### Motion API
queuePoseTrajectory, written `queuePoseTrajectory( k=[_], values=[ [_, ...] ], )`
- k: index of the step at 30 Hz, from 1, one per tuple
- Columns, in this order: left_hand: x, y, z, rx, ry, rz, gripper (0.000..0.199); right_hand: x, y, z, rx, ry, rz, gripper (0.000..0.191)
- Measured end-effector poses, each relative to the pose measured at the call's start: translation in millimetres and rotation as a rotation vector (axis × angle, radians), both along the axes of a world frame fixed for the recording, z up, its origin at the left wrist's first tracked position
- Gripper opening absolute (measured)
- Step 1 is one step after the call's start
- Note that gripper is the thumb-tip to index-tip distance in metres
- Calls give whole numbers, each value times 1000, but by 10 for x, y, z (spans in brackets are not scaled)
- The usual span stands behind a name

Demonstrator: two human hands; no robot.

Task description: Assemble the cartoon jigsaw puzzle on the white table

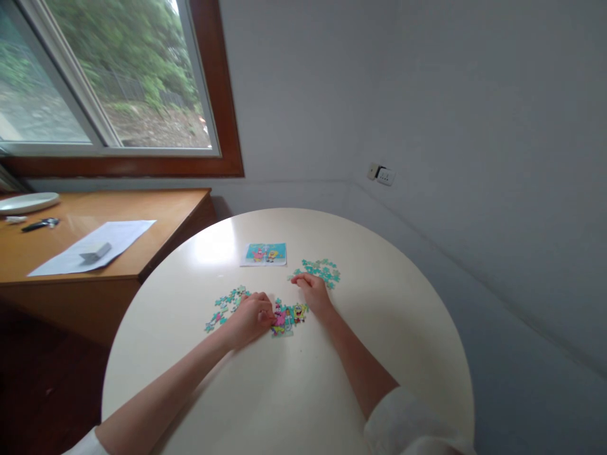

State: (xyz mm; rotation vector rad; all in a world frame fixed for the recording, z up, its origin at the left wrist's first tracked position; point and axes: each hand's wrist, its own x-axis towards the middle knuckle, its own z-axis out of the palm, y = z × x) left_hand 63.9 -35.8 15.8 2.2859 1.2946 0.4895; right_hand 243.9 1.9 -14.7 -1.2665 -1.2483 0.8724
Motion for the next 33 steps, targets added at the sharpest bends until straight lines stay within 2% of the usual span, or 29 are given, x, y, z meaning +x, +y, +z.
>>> queuePoseTrajectory(
  k=[5,9,17,24,29,33],
  values=[
    [-9,17,-36,-2,-39,-10,13,0,-5,4,-2,-8,-5,16],
    [-47,52,-32,-9,-169,21,13,6,-14,11,-6,-16,-7,17],
    [-349,307,85,137,-523,305,8,26,2,-8,-15,-4,0,17],
    [-656,511,113,142,-694,534,11,40,19,-25,-16,13,1,16],
    [-767,592,53,124,-747,589,11,43,18,-19,-22,23,2,15],
    [-805,612,26,100,-770,567,10,46,14,-11,-45,19,-2,16]
  ],
)
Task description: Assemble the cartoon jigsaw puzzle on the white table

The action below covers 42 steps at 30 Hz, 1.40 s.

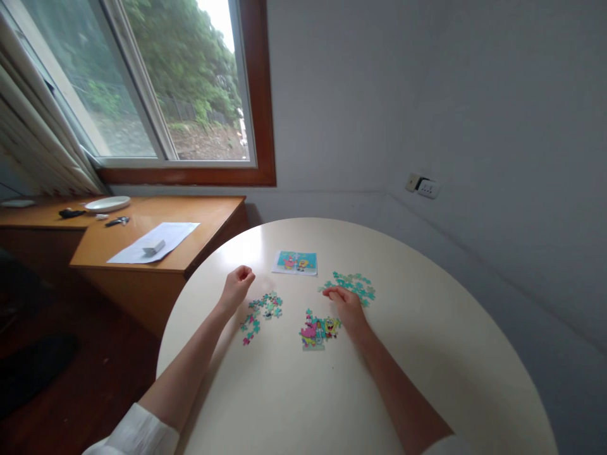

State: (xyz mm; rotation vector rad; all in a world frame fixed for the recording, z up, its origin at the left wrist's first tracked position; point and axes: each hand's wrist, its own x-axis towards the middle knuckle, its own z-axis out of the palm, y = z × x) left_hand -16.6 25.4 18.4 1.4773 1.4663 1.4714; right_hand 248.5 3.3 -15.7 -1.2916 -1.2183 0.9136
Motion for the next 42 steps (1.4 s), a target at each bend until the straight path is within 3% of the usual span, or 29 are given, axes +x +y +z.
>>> queuePoseTrajectory(
  k=[10,42],
  values=[
    [-81,11,-57,-27,-71,-106,12,7,11,-5,13,-3,4,17],
    [-128,38,-75,-12,-197,-169,30,-6,-20,33,18,-108,11,18]
  ],
)
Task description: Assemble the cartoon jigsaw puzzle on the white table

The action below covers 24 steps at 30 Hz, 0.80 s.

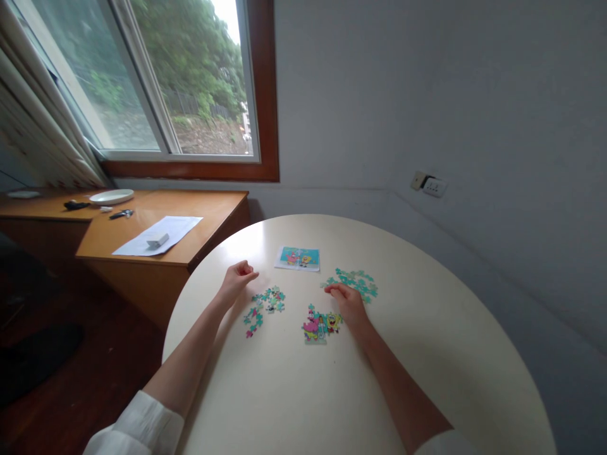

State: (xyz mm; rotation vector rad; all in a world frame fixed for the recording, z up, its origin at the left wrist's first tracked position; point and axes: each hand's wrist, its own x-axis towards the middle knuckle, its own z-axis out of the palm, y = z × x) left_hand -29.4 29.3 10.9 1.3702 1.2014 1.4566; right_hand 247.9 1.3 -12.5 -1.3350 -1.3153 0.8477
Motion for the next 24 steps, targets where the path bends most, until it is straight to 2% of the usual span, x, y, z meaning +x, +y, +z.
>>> queuePoseTrajectory(
  k=[7,11,13,16,20,24],
  values=[
    [-26,10,-6,-14,45,124,39,-32,-24,36,15,-78,14,17],
    [-62,59,-57,-25,-8,201,38,-38,-38,36,39,-116,5,18],
    [-84,85,-97,-41,-54,230,37,-47,-69,52,86,-159,-18,19],
    [-119,118,-157,-65,-96,262,37,-105,-163,122,253,-291,-43,17],
    [-165,158,-211,-80,-171,287,35,-352,-356,271,465,-451,94,13],
    [-197,191,-244,-88,-249,297,34,-766,-539,360,475,-596,331,13]
  ],
)
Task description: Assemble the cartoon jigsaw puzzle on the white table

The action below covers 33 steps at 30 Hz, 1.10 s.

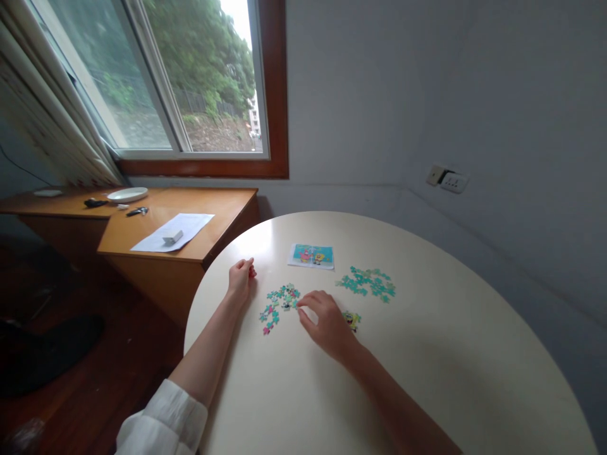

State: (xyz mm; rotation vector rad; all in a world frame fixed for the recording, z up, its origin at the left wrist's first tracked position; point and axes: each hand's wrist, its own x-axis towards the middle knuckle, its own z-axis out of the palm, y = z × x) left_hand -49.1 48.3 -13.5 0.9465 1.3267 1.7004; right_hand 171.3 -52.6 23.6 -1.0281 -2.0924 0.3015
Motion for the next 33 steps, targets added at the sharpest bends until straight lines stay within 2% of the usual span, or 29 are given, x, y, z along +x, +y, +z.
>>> queuePoseTrajectory(
  k=[4,9,13,21,33],
  values=[
    [-15,8,-24,5,-53,0,33,-361,-75,-25,-80,-190,72,10],
    [-11,12,-36,12,-94,-4,33,-555,-63,-77,-126,-249,-13,20],
    [2,31,-43,17,-122,8,32,-589,-83,-65,-167,-299,-55,18],
    [1,49,-63,15,-133,12,31,-627,-113,-64,-262,-306,-55,14],
    [-8,37,-61,19,-123,1,30,-649,-151,-43,-240,-314,-85,18]
  ],
)
